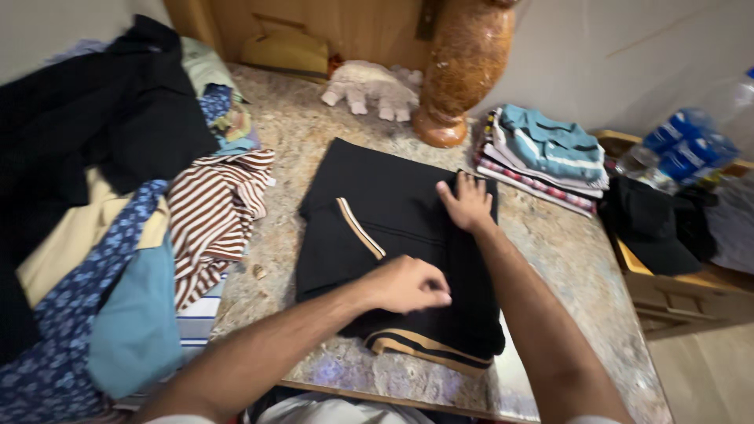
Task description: The person folds a blue and white striped shirt and a black shirt on a counter, smoothing the fabric and folding the sleeves and body before stacking them.
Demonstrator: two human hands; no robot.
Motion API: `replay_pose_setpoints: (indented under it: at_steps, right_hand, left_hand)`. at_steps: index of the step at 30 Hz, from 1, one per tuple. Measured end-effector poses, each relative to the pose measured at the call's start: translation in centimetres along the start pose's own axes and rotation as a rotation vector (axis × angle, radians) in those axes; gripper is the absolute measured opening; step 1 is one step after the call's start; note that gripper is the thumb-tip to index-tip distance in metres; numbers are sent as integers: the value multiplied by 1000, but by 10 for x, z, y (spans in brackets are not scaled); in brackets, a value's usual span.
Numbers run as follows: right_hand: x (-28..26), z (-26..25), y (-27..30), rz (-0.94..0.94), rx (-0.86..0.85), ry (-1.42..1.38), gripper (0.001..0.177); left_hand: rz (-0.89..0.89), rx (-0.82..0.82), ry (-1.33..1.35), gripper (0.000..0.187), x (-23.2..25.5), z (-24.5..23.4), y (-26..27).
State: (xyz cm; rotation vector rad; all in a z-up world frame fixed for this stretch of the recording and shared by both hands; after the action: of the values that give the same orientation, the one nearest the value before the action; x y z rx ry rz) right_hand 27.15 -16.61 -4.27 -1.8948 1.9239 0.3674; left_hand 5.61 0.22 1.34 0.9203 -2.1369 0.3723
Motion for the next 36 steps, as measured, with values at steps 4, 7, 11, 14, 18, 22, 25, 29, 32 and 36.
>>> replay_pose_setpoints:
  at_steps: [4, 7, 11, 14, 18, 22, 25, 29, 32, 36]
  right_hand:
    - [-86, -42, 21, -158, 244, -64, 78]
    - [-176, -23, 19, -239, 148, -73, 73]
    - [-270, 38, 13, -296, -51, 152, 73]
    - [-306, 91, 1, -308, -131, 224, 70]
    - [-317, 146, -8, -427, -113, 343, 57]
    - [-304, 138, -6, -407, -170, 309, 31]
    - [-280, 89, -10, -313, -145, 61, 35]
    - [-204, 61, -19, -176, -228, -616, 41]
    - [-145, 48, -31, -310, -112, -540, 40]
    - [-81, 62, -26, 26, -178, -583, 40]
  left_hand:
    - [-177, 578, -302, 27, -46, -97, 67]
    - [-378, 693, -562, 34, -72, -132, 108]
    - [-684, 477, -641, 62, -93, -135, 133]
    - [-797, 270, -566, 76, -103, -116, 130]
    - [-635, 428, -626, 88, -97, -109, 125]
    - [-600, 468, -487, 79, -105, -101, 125]
    - [-449, 592, -419, 73, -87, -104, 126]
    - [-210, 651, -391, 68, -51, -97, 118]
    - [20, 614, -350, 64, -18, -80, 100]
    - [9, 432, -354, 62, -8, -52, 67]
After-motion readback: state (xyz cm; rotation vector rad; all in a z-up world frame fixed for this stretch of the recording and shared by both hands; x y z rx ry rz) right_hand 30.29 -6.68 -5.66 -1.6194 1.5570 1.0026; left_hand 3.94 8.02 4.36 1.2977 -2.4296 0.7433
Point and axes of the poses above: each hand's wrist, its own y-axis away from the middle knuckle, its own z-axis out of the palm, x = y × z, the point moved 9 cm from there along -y, towards the middle knuckle, and after that the axes turned 10 degrees about -y, right-handed, at the moved point
